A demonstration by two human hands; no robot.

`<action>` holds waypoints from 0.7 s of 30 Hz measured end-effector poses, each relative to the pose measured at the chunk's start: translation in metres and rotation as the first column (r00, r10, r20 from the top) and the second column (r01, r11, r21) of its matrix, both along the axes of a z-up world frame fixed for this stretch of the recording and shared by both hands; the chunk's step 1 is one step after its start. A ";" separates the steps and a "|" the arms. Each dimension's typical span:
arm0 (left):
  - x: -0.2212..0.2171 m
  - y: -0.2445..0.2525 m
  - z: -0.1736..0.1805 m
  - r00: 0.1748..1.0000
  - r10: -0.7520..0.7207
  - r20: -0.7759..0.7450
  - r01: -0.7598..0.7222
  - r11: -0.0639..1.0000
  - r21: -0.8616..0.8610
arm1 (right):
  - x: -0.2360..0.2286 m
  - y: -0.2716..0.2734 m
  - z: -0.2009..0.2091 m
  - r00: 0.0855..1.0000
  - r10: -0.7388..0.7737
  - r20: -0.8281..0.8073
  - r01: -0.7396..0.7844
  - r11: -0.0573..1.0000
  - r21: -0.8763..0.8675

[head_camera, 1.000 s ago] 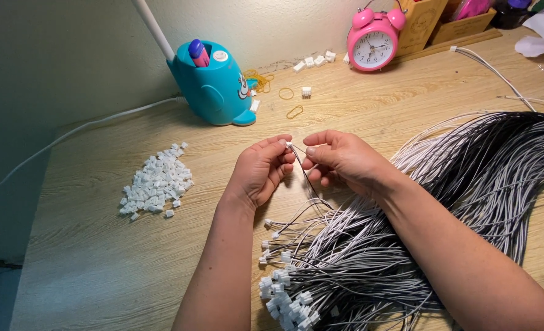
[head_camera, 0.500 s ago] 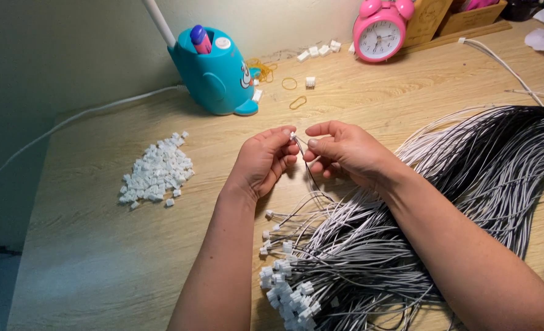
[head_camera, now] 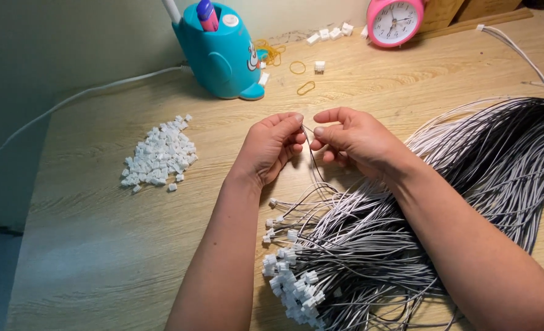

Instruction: A person untangles and separates individual white plastic connectors from a large bundle of wires on a wooden desk.

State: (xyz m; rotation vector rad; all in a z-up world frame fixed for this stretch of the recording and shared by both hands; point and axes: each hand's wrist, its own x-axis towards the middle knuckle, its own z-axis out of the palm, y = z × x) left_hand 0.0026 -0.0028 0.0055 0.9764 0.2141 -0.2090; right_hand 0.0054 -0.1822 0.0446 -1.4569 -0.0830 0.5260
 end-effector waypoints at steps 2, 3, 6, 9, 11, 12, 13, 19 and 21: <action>0.002 -0.001 -0.001 1.000 -0.003 0.001 0.003 1.000 0.002 | -0.002 0.001 0.006 1.000 -0.011 -0.007 0.011 1.000 -0.004; 0.003 -0.001 -0.001 1.000 0.001 -0.008 -0.001 1.000 0.001 | -0.004 0.001 0.009 1.000 -0.016 -0.023 0.015 1.000 -0.010; 0.002 -0.002 -0.003 1.000 0.004 -0.006 -0.004 1.000 0.002 | -0.004 0.002 0.009 0.999 -0.018 -0.026 0.018 1.000 0.006; -0.001 -0.001 0.004 1.000 0.010 -0.005 -0.010 1.000 -0.022 | -0.003 0.002 0.012 0.999 -0.033 -0.027 0.033 0.999 -0.011; -0.002 -0.001 0.004 1.000 0.005 0.000 -0.005 1.000 -0.027 | -0.003 0.002 0.012 0.999 -0.041 -0.029 0.041 0.999 -0.007; -0.002 0.000 0.004 1.000 0.003 0.005 -0.003 0.999 -0.033 | -0.003 0.002 0.012 0.998 -0.046 -0.030 0.046 0.999 -0.004; -0.003 -0.001 0.005 1.000 0.001 0.009 -0.001 1.000 -0.031 | -0.004 0.002 0.013 0.999 -0.047 -0.026 0.047 0.999 -0.003; -0.004 0.000 0.007 1.000 -0.011 0.007 0.011 0.999 -0.034 | -0.006 0.004 0.019 0.997 -0.066 -0.034 0.065 0.997 -0.029; -0.005 0.001 0.007 1.000 -0.010 0.000 0.010 0.999 -0.050 | -0.007 0.005 0.017 0.997 -0.074 -0.034 0.072 0.995 -0.071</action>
